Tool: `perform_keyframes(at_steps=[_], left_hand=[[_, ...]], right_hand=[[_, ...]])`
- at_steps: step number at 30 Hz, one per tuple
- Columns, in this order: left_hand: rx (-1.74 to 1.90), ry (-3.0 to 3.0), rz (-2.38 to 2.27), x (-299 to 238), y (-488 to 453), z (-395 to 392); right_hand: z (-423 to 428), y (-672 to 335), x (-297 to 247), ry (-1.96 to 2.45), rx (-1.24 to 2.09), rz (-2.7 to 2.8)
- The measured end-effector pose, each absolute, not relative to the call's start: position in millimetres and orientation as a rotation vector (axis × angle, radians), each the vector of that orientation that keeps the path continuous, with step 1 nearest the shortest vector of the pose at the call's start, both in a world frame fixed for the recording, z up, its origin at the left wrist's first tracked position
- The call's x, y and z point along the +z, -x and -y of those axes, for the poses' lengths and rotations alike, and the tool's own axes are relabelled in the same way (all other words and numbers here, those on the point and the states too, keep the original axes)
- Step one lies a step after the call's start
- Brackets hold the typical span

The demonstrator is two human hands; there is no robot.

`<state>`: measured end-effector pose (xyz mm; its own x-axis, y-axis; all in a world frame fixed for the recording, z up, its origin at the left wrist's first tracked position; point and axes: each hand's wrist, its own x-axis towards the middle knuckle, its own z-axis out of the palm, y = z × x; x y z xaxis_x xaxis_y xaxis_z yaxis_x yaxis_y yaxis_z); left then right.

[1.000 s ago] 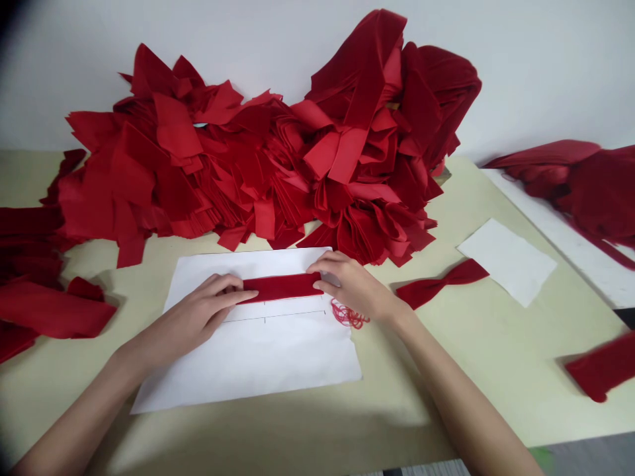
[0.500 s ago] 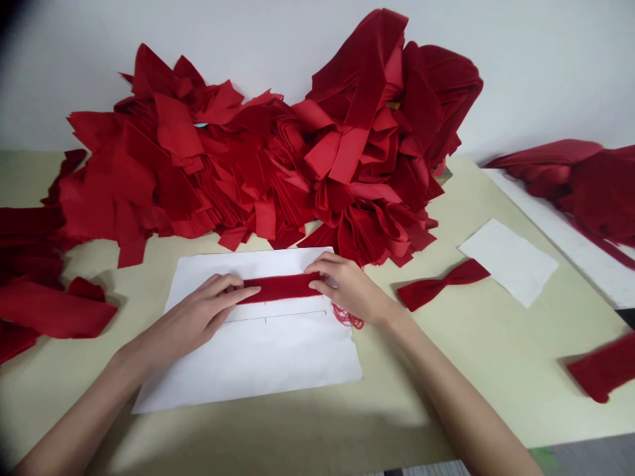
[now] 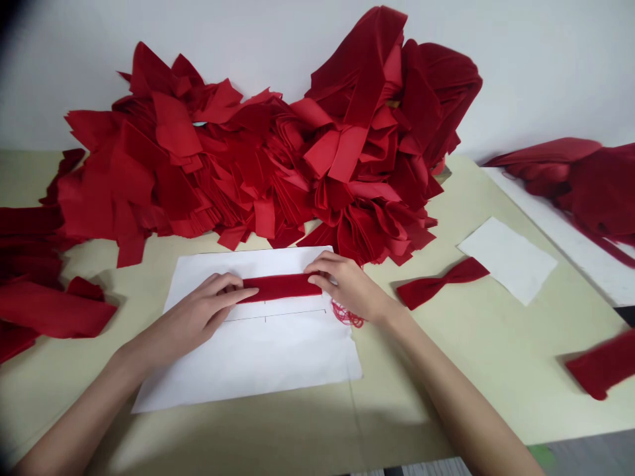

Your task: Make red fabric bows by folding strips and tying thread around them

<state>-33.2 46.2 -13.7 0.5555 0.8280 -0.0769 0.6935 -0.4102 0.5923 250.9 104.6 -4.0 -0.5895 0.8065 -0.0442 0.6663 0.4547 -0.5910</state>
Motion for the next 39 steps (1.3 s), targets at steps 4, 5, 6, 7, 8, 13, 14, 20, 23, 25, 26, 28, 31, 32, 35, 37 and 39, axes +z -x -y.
perform_keyframes(at_steps=[4,5,6,7,8,13,14,20,23,25,26,28,31,32,35,37,39], left_hand=[[0.316,-2.22,-1.215,-15.1,33.4,-46.5],[0.315,-2.216,-1.218,-14.8,33.2,-46.6],[0.312,-2.211,-1.221,-14.3,32.9,-46.6],[0.306,-2.205,-1.225,-13.8,32.6,-46.6],[0.301,-2.199,-1.229,-13.3,32.2,-46.6],[0.319,-2.203,-1.225,-12.1,32.0,-46.5],[0.323,-2.208,-1.223,-12.1,32.1,-46.4],[0.341,-2.276,-1.239,-12.6,29.0,-46.6],[0.344,-2.314,-1.28,-13.1,22.1,-48.1],[0.358,-2.352,-1.32,-13.6,15.8,-49.9],[0.373,-2.377,-1.335,-14.0,12.5,-51.1],[0.41,-2.416,-1.343,-15.3,6.7,-54.1],[0.461,-2.381,-1.327,-18.1,1.0,-59.4],[0.474,-2.355,-1.325,-19.0,0.1,-60.9],[0.519,-2.315,-1.324,-21.2,-0.8,-63.6],[0.553,-2.319,-1.325,-22.4,-0.5,-63.4],[0.576,-2.329,-1.327,-23.2,0.2,-62.4]], right_hand=[[-106.9,-254.8,-8.5,1.293,0.845,2.453],[-107.2,-255.1,-9.7,1.298,0.842,2.449],[-107.3,-255.1,-10.7,1.3,0.835,2.445],[-107.3,-255.0,-11.5,1.301,0.829,2.442],[-107.2,-254.7,-11.9,1.301,0.824,2.44],[-105.5,-252.2,-11.5,1.301,0.831,2.422],[-105.2,-251.8,-11.6,1.283,0.818,2.431],[-106.0,-251.8,-15.7,1.081,0.582,2.552],[-106.1,-252.7,-13.8,1.077,0.603,2.606],[-105.5,-253.7,-9.6,1.091,0.609,2.63],[-105.2,-254.4,-7.0,1.096,0.611,2.643],[-104.5,-255.8,-2.1,1.102,0.617,2.676],[-103.9,-257.2,2.4,1.125,0.616,2.714],[-103.7,-257.1,2.9,1.13,0.611,2.72],[-102.9,-255.4,2.7,1.138,0.599,2.717],[-102.1,-253.9,2.3,1.157,0.592,2.714],[-101.4,-252.8,2.4,1.186,0.588,2.712]])
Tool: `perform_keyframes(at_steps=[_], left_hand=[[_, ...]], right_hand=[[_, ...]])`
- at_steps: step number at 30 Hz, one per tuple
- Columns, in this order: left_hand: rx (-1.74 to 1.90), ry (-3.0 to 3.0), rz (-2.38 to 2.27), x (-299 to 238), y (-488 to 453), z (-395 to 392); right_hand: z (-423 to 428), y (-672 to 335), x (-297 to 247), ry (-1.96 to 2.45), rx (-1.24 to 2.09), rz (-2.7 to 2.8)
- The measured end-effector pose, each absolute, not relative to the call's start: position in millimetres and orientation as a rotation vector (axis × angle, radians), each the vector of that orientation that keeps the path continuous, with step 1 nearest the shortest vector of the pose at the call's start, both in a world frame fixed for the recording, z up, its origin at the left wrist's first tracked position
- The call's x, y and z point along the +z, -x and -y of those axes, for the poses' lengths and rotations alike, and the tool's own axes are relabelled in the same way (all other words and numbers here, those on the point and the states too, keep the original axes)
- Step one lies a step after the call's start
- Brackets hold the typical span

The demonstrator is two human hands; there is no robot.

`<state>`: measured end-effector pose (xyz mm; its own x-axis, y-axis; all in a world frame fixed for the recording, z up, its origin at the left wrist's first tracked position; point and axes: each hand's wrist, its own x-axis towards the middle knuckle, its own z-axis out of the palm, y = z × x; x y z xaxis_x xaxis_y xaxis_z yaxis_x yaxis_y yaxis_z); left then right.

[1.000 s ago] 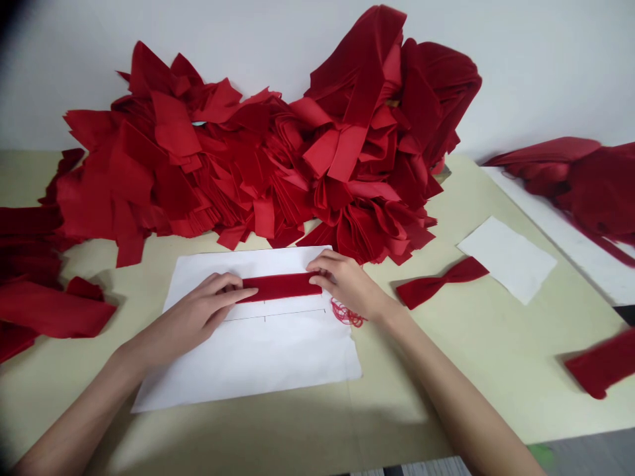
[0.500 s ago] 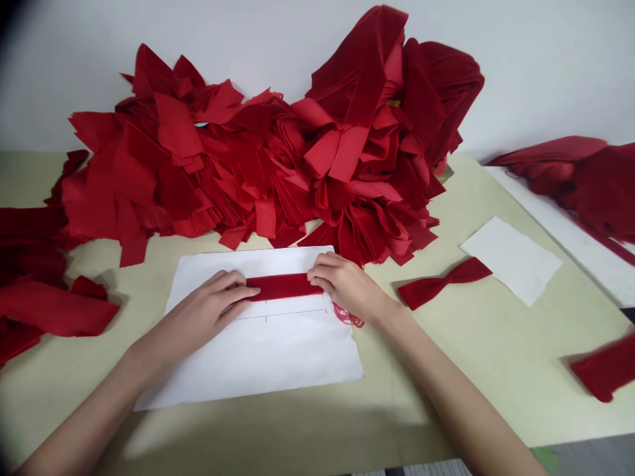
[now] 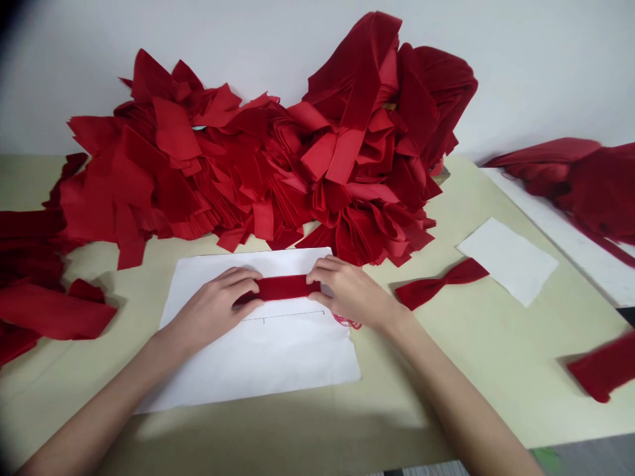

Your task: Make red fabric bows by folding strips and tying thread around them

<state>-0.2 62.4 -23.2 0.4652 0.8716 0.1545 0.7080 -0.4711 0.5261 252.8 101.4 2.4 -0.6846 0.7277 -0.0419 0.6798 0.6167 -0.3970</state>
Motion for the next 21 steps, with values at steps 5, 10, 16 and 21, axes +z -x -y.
perform_keyframes(at_steps=[5,10,16,21], left_hand=[[0.546,-2.345,-1.329,-23.8,2.2,-60.7],[0.541,-2.373,-1.332,-23.9,1.9,-61.4],[0.567,-2.341,-1.343,-24.6,0.4,-61.4],[0.577,-2.321,-1.347,-25.9,0.6,-61.9]], right_hand=[[-100.5,-252.3,4.8,1.22,0.572,2.742],[-99.9,-251.3,4.6,1.171,0.538,2.721],[-100.4,-234.6,-1.2,1.001,0.613,2.595],[-102.2,-206.1,-6.3,0.88,0.711,2.619]])
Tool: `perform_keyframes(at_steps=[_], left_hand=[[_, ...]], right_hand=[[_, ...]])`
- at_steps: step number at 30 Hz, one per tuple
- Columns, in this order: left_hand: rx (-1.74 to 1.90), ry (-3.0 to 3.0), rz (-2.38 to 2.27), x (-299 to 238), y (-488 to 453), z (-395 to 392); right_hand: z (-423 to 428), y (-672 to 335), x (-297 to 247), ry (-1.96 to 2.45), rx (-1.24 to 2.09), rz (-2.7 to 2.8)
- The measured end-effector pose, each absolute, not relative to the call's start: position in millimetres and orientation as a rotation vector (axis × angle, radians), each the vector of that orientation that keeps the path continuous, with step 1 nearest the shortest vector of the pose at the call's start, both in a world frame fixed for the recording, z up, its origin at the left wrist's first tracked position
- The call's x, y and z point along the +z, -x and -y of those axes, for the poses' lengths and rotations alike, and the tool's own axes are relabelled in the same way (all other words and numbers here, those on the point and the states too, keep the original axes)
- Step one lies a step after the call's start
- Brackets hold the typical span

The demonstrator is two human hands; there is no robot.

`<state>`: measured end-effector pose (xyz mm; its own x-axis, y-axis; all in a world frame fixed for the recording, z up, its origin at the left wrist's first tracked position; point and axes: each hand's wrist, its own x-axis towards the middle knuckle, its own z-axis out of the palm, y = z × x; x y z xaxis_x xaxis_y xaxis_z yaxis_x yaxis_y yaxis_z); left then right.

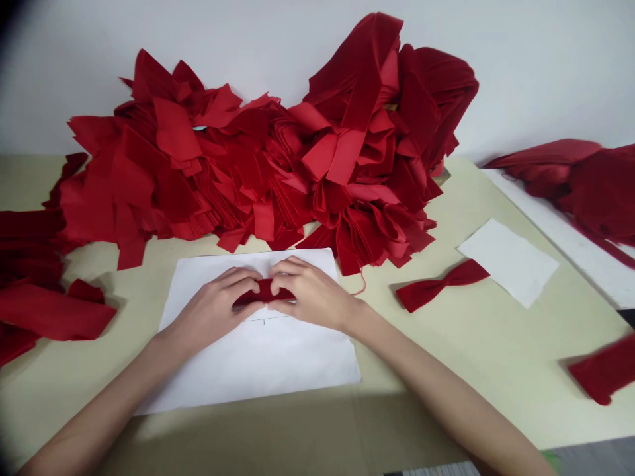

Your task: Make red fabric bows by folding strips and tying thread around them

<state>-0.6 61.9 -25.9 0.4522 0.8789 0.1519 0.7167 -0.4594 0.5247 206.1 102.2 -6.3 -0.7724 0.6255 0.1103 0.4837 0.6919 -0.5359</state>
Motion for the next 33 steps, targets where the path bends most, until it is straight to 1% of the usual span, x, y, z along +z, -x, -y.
perform_keyframes(at_steps=[12,33], left_hand=[[0.548,-2.248,-1.346,-23.6,3.2,-62.5],[0.633,-2.249,-1.298,-27.3,5.3,-65.3]], right_hand=[[-103.9,-195.5,-12.9,0.899,0.853,2.562],[-101.0,-191.5,-13.0,0.949,0.796,2.565]])
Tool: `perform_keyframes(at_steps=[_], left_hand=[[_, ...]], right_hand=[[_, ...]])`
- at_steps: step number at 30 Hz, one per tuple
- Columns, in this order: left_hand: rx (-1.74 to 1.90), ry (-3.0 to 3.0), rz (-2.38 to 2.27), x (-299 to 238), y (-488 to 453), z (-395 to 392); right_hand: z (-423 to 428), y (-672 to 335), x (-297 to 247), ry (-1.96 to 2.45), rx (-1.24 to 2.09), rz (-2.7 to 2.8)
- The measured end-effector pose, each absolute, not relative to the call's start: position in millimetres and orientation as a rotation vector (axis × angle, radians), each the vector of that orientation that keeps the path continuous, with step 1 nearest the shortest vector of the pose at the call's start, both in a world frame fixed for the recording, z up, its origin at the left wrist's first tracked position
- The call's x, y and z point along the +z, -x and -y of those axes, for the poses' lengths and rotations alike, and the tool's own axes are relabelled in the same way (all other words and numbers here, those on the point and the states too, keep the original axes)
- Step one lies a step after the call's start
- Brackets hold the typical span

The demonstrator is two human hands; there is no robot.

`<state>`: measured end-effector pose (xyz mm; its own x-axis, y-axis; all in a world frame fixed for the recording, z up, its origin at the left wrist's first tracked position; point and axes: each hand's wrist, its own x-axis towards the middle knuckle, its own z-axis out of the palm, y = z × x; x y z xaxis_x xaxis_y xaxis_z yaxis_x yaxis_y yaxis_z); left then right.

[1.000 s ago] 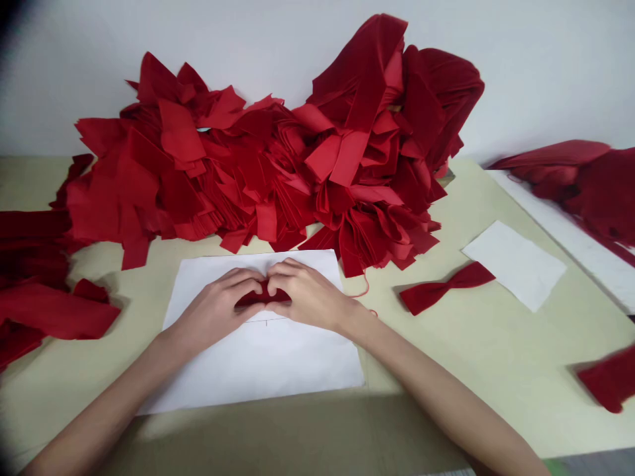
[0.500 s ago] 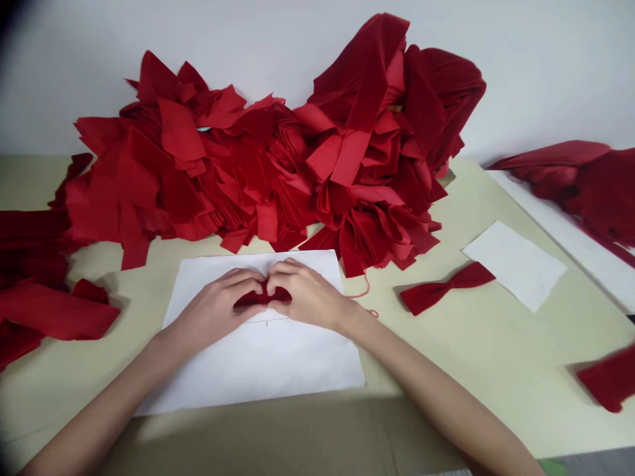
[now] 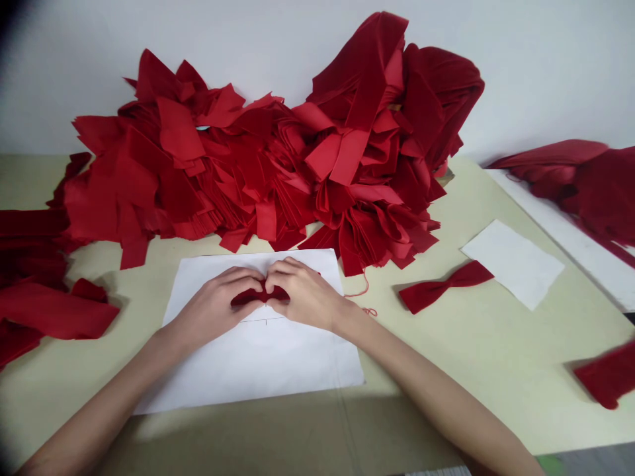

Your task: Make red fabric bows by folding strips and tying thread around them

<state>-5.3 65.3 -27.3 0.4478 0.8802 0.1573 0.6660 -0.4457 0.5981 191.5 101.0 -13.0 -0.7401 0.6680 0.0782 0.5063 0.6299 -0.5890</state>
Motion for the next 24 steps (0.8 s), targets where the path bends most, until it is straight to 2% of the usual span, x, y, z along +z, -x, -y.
perform_keyframes(at_steps=[24], left_hand=[[0.634,-2.271,-1.264,-31.7,9.2,-67.6]], right_hand=[[-109.2,-190.9,-19.3,0.898,0.832,2.503]])
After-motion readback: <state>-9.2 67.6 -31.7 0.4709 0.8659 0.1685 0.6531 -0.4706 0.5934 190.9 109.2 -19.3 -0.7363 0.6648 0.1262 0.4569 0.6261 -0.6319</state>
